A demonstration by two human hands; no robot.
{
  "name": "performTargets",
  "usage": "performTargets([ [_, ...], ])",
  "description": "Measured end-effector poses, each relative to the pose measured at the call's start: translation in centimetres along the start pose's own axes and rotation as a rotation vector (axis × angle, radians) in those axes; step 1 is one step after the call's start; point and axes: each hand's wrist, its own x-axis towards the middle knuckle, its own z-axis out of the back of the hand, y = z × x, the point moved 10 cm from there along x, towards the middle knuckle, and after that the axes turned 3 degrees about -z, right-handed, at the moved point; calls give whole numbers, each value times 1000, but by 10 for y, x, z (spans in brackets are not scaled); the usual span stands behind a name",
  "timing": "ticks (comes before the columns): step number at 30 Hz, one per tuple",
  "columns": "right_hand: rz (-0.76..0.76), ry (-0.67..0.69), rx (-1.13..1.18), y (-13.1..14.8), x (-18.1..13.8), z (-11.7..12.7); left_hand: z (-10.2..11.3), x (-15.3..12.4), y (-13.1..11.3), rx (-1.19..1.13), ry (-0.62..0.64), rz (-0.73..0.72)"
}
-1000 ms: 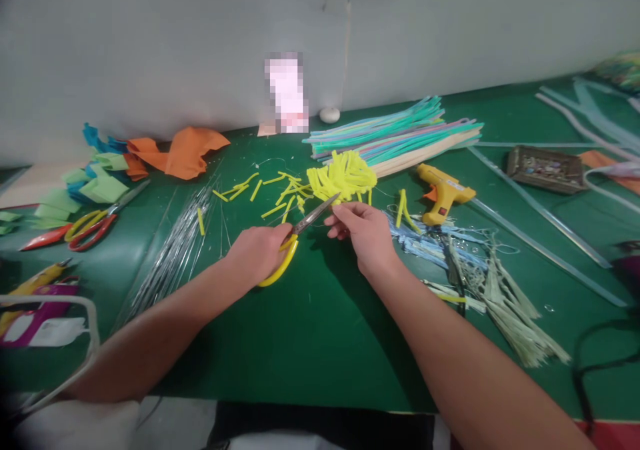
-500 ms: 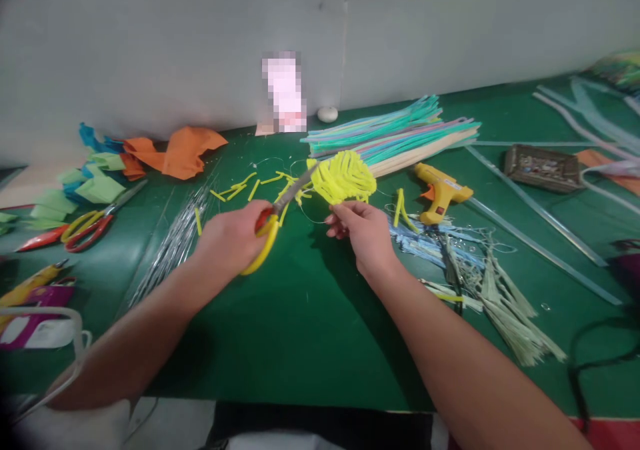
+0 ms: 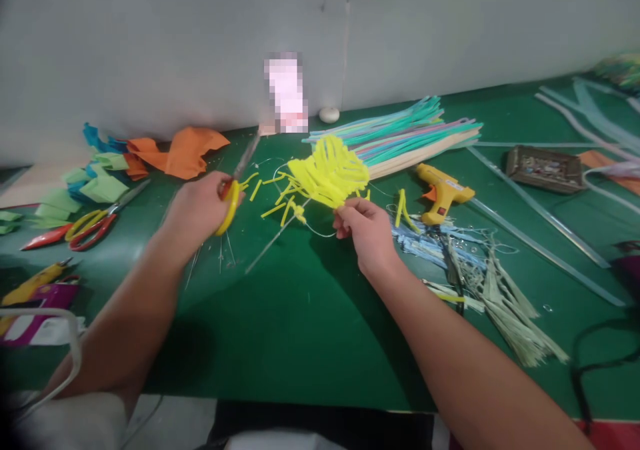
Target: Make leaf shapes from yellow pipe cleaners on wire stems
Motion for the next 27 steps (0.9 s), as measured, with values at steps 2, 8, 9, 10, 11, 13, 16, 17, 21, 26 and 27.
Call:
performTargets([
  [2, 20, 43, -65, 1, 0, -4, -20, 4, 5, 133, 88, 36],
  [8, -27, 195, -256, -8, -4, -20, -52, 6, 3, 265, 226, -2],
  [9, -30, 216, -265, -8, -5, -22, -52, 5, 1, 279, 237, -19],
  [10, -31, 230, -270, -9, -6, -23, -51, 4, -2, 289, 248, -39],
  [11, -32, 236, -275, -9, -6, -24, -49, 2, -5, 297, 256, -58],
  [13, -34, 232, -284, -11, -6, -24, -39, -1, -12, 286, 224, -90],
  [16, -28, 210, -269, -13, -3, -21, -19, -8, -29, 32, 90, -136],
  [17, -24, 207, -260, -13, -3, -20, -18, -11, -35, -131, 81, -143],
  [21, -9, 206, -236, -13, -2, -19, -50, -23, -49, -712, 293, -66],
  [26, 28, 190, -207, -6, -2, -17, -74, -23, -44, -995, 350, 57],
  [27, 36, 187, -202, -5, -2, -17, -76, -23, -42, -1020, 359, 74],
])
